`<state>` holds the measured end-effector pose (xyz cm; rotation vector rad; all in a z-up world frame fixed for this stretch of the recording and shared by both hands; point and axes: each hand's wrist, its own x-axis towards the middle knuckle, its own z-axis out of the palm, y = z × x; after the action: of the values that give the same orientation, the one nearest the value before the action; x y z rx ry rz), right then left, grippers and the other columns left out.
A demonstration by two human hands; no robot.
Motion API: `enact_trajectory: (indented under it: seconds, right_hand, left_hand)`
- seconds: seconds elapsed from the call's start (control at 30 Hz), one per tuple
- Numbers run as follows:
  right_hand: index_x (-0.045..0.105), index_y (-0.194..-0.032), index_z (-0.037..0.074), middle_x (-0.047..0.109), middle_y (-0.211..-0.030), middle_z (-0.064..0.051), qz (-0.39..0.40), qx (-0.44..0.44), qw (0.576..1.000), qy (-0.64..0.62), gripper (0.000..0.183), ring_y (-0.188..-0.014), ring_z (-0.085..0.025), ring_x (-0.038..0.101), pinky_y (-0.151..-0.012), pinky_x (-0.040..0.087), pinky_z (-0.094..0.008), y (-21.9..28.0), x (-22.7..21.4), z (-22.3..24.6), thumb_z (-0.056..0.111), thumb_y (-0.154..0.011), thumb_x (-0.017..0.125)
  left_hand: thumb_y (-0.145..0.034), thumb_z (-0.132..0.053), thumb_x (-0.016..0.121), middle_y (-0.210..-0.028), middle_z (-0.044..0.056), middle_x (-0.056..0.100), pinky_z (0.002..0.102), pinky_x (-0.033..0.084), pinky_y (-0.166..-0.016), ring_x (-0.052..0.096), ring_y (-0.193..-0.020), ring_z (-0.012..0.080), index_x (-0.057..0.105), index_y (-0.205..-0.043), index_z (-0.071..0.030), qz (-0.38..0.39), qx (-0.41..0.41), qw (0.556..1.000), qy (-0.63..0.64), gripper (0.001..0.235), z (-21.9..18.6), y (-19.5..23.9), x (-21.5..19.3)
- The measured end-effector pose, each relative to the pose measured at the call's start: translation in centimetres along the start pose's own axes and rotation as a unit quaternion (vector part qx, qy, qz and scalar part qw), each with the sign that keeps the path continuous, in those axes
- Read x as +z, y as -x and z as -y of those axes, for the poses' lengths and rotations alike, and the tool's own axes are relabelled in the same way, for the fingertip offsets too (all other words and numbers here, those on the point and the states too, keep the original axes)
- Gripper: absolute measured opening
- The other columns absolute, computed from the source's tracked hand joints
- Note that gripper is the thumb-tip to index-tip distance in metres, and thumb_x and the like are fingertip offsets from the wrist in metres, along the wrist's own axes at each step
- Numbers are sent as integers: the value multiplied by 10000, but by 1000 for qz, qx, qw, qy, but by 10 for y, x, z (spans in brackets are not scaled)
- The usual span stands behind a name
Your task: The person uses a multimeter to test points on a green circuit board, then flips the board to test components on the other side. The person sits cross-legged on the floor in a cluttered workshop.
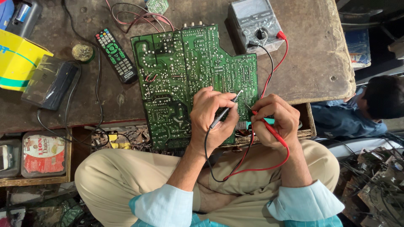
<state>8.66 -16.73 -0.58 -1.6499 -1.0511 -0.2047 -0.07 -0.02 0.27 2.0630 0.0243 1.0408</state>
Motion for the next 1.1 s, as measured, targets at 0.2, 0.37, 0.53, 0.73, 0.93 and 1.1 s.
enact_trajectory:
  seconds: [0.2, 0.37, 0.53, 0.73, 0.93, 1.1]
  right_hand:
    - [578, -845, 47, 670, -904, -105, 6, -4, 1000, 6, 208, -734, -178, 644, -651, 497, -288, 0, -1, 0, -94, -734, 682]
    - [579, -839, 52, 669, -890, -103, 11, -8, 1000, 3, 208, -737, -186, 659, -645, 504, -290, 2, -2, -2, -90, -718, 674]
    - [587, -805, 39, 670, -845, -106, 34, -14, 999, -16, 200, -728, -184, 665, -645, 510, -290, 8, -5, -9, -95, -672, 652]
    - [572, -946, 16, 713, -1044, -177, -103, 123, 949, -270, 183, -843, -124, 680, -767, 572, -256, 22, -3, -24, -129, -926, 683]
    - [579, -1009, -15, 689, -1200, -196, -164, 162, 937, -264, 208, -1058, -190, 714, -930, 610, -331, 22, 3, -28, -152, -930, 714]
    - [604, -1034, -23, 662, -1265, -188, -166, 145, 939, -264, 206, -1093, -186, 703, -958, 609, -333, 18, 3, -27, -147, -930, 731]
  left_hand:
    - [-834, 17, 784, -1049, 35, 740, 470, 504, -1090, 711, -970, 239, 603, -958, -95, -2, 0, 1000, 0, 246, 0, 0, 0]
    - [-831, 15, 786, -1047, 36, 741, 473, 505, -1091, 710, -965, 234, 607, -954, -96, 1, 0, 1000, -3, 244, 0, 0, 0]
    - [-839, 13, 789, -1046, 33, 742, 474, 504, -1094, 710, -964, 233, 607, -955, -95, 2, -4, 1000, 1, 241, 0, 0, 0]
    - [-828, 7, 787, -1055, 48, 746, 477, 502, -1091, 713, -968, 241, 610, -957, -92, 1, -7, 1000, 2, 240, 1, 2, 1]
    - [-837, -7, 782, -1051, 55, 750, 468, 508, -1080, 707, -952, 249, 612, -957, -90, -1, -2, 1000, -2, 224, 1, 1, 2]
    - [-842, -11, 780, -1044, 55, 754, 466, 509, -1080, 707, -948, 246, 613, -950, -91, -1, -2, 1000, -5, 215, 1, 0, 2]
